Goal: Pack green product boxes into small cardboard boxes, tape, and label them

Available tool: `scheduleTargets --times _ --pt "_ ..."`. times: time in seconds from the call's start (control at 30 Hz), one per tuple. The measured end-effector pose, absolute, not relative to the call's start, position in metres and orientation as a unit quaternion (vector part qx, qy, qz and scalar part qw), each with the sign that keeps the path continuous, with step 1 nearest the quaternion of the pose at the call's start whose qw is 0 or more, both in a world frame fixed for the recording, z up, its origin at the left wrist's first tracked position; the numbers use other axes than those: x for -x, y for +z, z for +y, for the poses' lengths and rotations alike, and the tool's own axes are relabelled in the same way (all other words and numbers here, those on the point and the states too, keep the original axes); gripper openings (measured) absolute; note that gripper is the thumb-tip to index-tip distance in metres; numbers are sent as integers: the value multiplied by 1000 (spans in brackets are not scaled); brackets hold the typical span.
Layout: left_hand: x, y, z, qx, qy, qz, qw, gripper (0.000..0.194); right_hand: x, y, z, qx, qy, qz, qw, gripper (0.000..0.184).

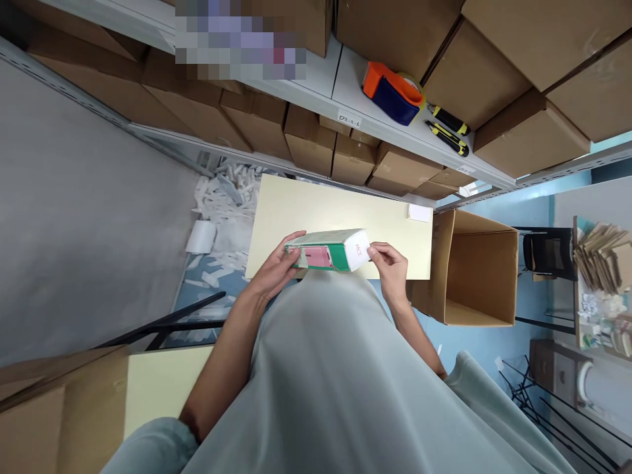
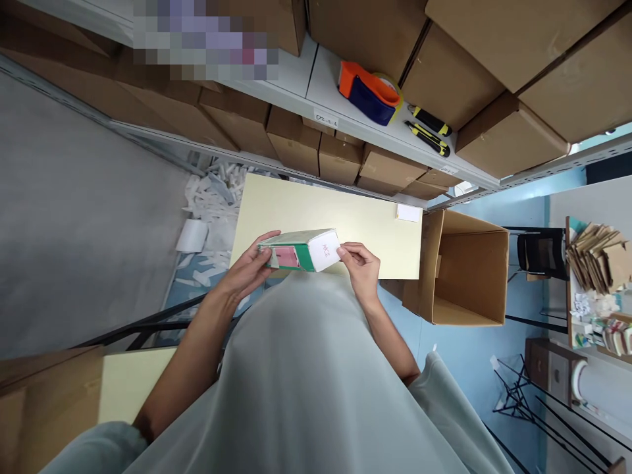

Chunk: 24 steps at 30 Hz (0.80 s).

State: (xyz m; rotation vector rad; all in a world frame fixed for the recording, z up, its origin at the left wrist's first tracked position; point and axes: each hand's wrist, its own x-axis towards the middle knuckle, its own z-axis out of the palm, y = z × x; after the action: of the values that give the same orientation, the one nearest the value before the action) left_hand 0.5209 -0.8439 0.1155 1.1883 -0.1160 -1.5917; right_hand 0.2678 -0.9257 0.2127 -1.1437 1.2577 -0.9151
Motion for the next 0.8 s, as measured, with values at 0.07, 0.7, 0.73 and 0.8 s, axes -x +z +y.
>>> scheduleTargets --times 0.07,0.7,0.73,0.8 --pt "-517 117 -845 -515 -646 -49 561 80 -267 211 -926 456 -387 558 575 44" --pt "-501 97 -843 -529 -567 -116 621 79 -248 228 -925 451 -352 529 627 42" --pt "-498 96 -844 -528 -572 -109 618 78 -245 229 -924 469 -356 509 628 41" --pt "-493 94 -847 -522 -594 -95 605 75 -240 230 -927 514 -355 453 636 41"
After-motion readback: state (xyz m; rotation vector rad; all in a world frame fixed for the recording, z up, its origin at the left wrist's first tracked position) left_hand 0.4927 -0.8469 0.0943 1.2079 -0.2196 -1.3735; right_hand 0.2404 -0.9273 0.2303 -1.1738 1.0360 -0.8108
